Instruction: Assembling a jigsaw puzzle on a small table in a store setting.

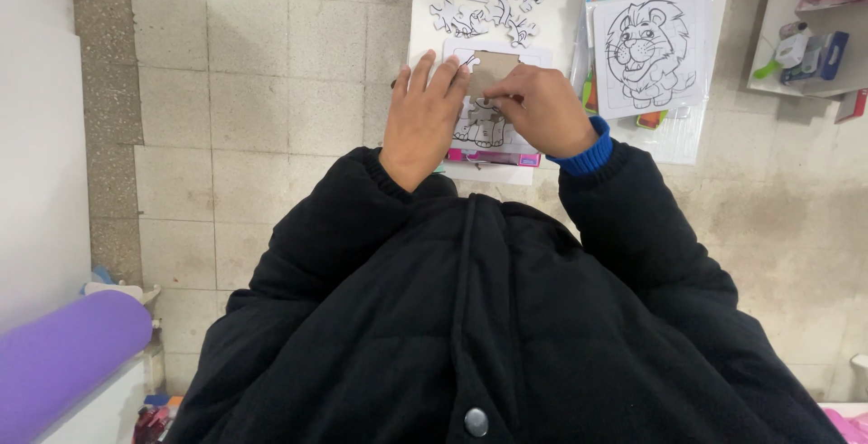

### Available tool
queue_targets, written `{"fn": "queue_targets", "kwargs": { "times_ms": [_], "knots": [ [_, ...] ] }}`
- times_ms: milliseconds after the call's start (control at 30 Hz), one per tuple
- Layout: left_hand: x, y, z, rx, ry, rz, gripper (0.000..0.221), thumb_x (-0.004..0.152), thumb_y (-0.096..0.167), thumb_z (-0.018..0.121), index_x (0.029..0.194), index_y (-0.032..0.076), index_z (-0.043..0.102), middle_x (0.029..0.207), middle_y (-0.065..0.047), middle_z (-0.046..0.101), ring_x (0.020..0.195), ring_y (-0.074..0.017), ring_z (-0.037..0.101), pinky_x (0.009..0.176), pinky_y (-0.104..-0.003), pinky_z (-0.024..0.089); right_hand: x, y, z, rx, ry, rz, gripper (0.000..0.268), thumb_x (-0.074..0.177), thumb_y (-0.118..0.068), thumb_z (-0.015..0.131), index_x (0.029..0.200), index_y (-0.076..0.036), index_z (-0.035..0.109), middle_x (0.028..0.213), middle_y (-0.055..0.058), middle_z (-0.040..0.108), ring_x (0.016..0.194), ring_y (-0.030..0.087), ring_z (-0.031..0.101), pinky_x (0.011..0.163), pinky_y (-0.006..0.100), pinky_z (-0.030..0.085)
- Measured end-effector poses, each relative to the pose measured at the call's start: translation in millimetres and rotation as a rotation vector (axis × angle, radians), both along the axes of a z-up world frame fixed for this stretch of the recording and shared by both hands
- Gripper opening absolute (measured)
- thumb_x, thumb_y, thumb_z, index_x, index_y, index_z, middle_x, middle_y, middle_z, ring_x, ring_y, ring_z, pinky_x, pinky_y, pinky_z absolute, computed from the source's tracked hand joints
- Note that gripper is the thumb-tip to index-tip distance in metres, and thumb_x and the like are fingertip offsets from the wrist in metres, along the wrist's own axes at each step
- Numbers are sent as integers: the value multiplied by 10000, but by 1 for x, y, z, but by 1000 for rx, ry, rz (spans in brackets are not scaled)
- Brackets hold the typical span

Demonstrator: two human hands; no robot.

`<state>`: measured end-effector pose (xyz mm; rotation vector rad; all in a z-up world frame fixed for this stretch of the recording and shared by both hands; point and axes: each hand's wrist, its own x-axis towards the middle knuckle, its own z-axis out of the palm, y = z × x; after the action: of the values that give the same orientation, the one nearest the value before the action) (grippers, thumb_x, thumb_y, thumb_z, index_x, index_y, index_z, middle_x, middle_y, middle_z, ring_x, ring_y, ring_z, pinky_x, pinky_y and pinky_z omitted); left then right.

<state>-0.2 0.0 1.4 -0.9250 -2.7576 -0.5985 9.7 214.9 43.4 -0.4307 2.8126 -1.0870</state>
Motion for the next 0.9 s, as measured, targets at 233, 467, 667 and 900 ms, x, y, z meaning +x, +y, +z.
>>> {"fn": "queue_targets", "kwargs": {
  "times_ms": [233, 467, 667, 900],
  "knots": [
    [-1, 0, 1, 26, -3, 3, 404, 992, 157, 598, 1382, 52, 600, 1429, -115, 549, 1383, -374, 459, 1109, -580, 411, -5, 7, 5, -55, -127, -6, 151, 891, -95, 762, 1028, -32, 773, 892, 119, 720, 759, 218, 696, 702, 325, 556],
    [1, 0, 2, -11, 15, 3, 407, 980, 100, 564, 1379, 36, 605, 1437, -116, 554, 1397, -378, 461, 1122, -570, 408, -9, 38, 17, -69, -210, -62, 193, 963, -113, 721, 1102, 17, 757, 851, 120, 761, 736, 143, 706, 694, 270, 559],
    [0, 5, 9, 14, 64, -27, 405, 952, 79, 596, 1351, 13, 613, 1408, -131, 569, 1392, -356, 480, 1126, -533, 420, -6, 44, 17, -92, -255, -126, 206, 968, -102, 719, 1134, 10, 765, 863, 119, 769, 748, 121, 714, 688, 252, 561],
    [6, 15, 34, 418, -219, -183, 345, 996, 146, 697, 1315, 27, 645, 1132, -129, 698, 1025, -311, 671, 869, -403, 534, 1, 44, 4, -337, -343, -89, 230, 982, -42, 668, 1186, 43, 733, 937, 105, 763, 821, 117, 716, 751, 241, 581]
  ]
}}
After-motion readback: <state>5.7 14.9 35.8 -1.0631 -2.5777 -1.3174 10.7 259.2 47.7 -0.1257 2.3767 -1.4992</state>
